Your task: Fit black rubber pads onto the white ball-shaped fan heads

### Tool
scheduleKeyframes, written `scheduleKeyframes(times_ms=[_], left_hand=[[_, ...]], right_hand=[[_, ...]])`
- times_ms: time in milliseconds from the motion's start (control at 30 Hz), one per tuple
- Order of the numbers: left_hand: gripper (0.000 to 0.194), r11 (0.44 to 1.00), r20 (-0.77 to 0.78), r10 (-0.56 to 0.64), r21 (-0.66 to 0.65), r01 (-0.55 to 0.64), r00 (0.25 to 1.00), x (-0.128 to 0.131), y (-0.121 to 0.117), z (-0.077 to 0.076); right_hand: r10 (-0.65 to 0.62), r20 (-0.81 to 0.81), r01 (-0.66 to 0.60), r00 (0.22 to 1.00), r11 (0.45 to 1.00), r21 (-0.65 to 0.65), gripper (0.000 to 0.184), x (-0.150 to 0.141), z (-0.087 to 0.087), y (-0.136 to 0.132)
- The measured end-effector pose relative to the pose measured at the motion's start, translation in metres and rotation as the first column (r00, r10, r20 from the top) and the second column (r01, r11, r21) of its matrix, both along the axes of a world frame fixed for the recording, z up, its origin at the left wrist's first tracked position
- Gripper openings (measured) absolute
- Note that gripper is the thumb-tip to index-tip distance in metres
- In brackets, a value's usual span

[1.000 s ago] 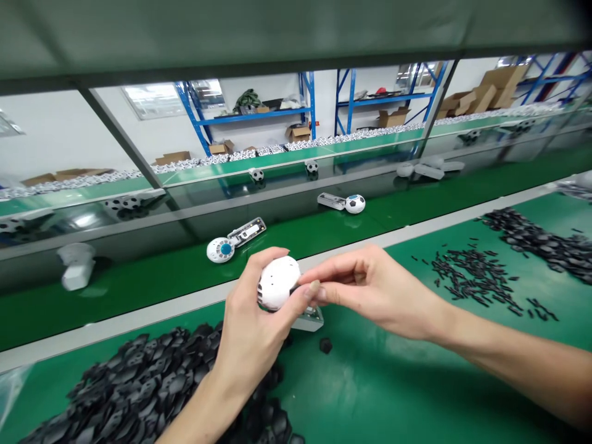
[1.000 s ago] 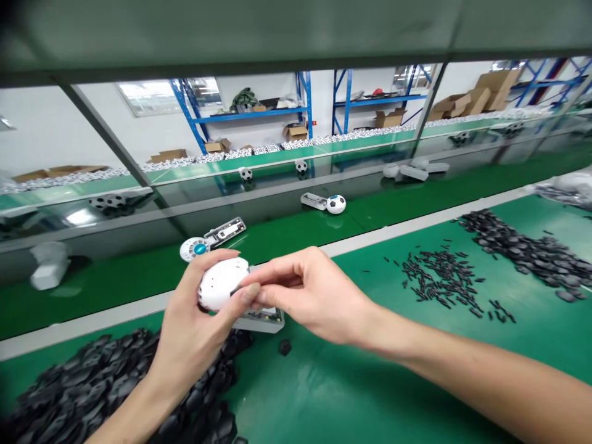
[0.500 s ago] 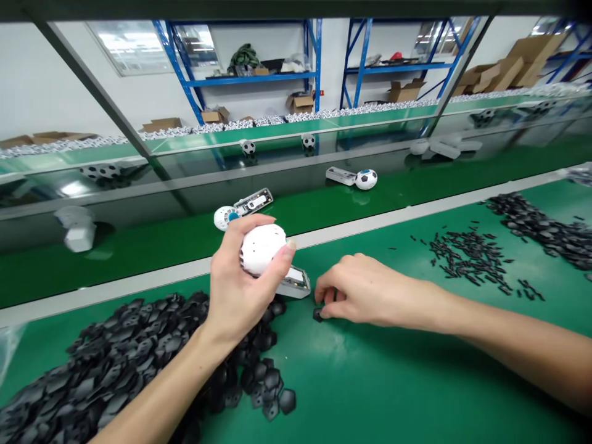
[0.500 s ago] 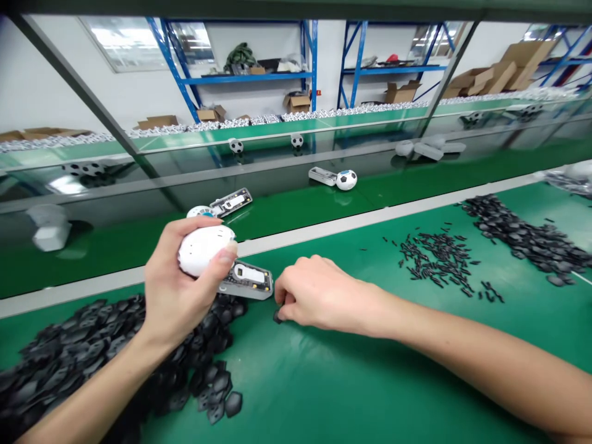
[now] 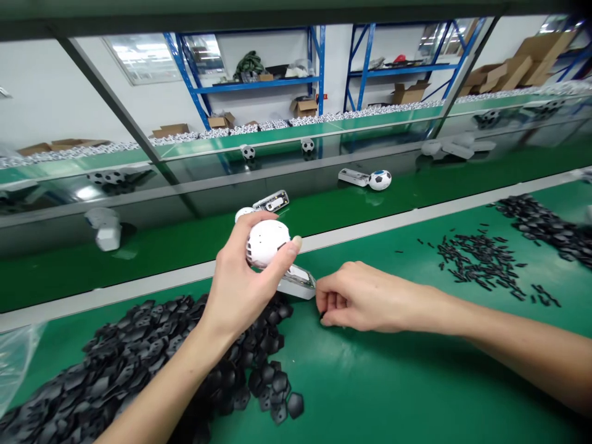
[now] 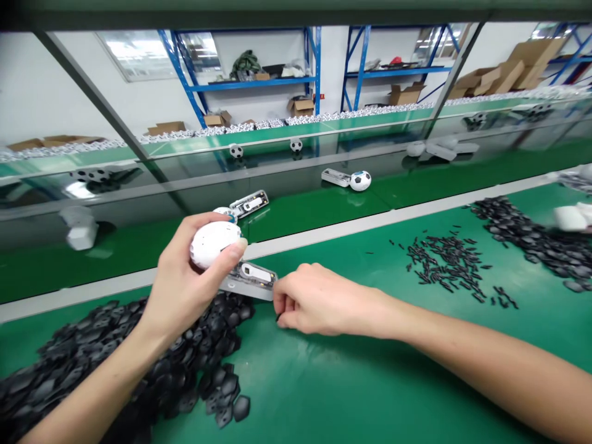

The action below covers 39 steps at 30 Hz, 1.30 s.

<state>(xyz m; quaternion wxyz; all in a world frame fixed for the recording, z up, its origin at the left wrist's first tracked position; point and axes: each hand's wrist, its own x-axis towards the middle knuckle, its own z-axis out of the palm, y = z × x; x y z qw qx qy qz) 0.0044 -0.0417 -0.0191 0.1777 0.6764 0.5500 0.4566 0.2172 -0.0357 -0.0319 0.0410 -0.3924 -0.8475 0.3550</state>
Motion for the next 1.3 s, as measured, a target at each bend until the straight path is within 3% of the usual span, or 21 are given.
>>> scheduleKeyframes(times_ms=[100,167,200,333,467,533,667,733,833,1000,1300], left_hand=[[0.043,0.998,-0.031,-0.053,-0.029,0.053,0.998,-0.003,-0.001,0.002],[0.046,0.997,-0.036,-0.07,-0.044,0.069,0.997,-0.005,-0.001,0.001],[0.047,0.996,-0.034,-0.076,-0.049,0.074,0.997,-0.005,-0.001,0.001],[0.05,0.994,0.011,-0.087,-0.071,0.087,0.996,-0.006,-0.001,0.002],[0.049,0.991,0.092,-0.026,-0.128,0.038,0.995,-0.003,-0.002,0.007],[0.05,0.974,0.211,0.009,-0.222,0.039,0.977,0.001,-0.002,0.007],[0.062,0.865,0.552,0.078,-0.451,0.219,0.83,0.011,-0.003,0.001],[0.065,0.809,0.635,0.12,-0.508,0.296,0.763,0.015,-0.006,-0.003],[0.058,0.764,0.681,0.133,-0.533,0.363,0.72,0.02,-0.01,-0.008],[0.054,0.75,0.656,0.12,-0.552,0.365,0.745,0.025,-0.016,-0.01],[0.063,0.767,0.657,0.131,-0.542,0.343,0.743,0.029,-0.022,-0.003]], right_hand=[[-0.086,-0.232,0.06,0.969,0.991,-0.119,0.019,0.006,0.011,0.005],[-0.172,-0.397,0.084,0.902,0.97,-0.23,0.011,0.011,0.016,0.01],[-0.208,-0.451,0.081,0.868,0.955,-0.284,0.007,0.013,0.018,0.012],[-0.286,-0.548,0.043,0.786,0.909,-0.414,0.021,0.016,0.018,0.016],[-0.282,-0.659,0.014,0.697,0.925,-0.38,0.01,0.011,0.013,0.014],[-0.278,-0.705,0.054,0.652,0.945,-0.322,0.012,0.009,0.011,0.014],[-0.27,-0.745,0.143,0.61,0.962,-0.231,0.01,0.006,0.007,0.014],[-0.275,-0.763,0.164,0.584,0.961,-0.221,0.016,0.003,0.005,0.013],[-0.331,-0.774,0.171,0.54,0.944,-0.284,0.018,-0.002,-0.001,0.009],[-0.385,-0.724,0.162,0.573,0.919,-0.36,0.018,-0.004,-0.008,0.006],[-0.279,-0.707,0.28,0.65,0.953,-0.119,0.014,-0.009,-0.008,-0.003]])
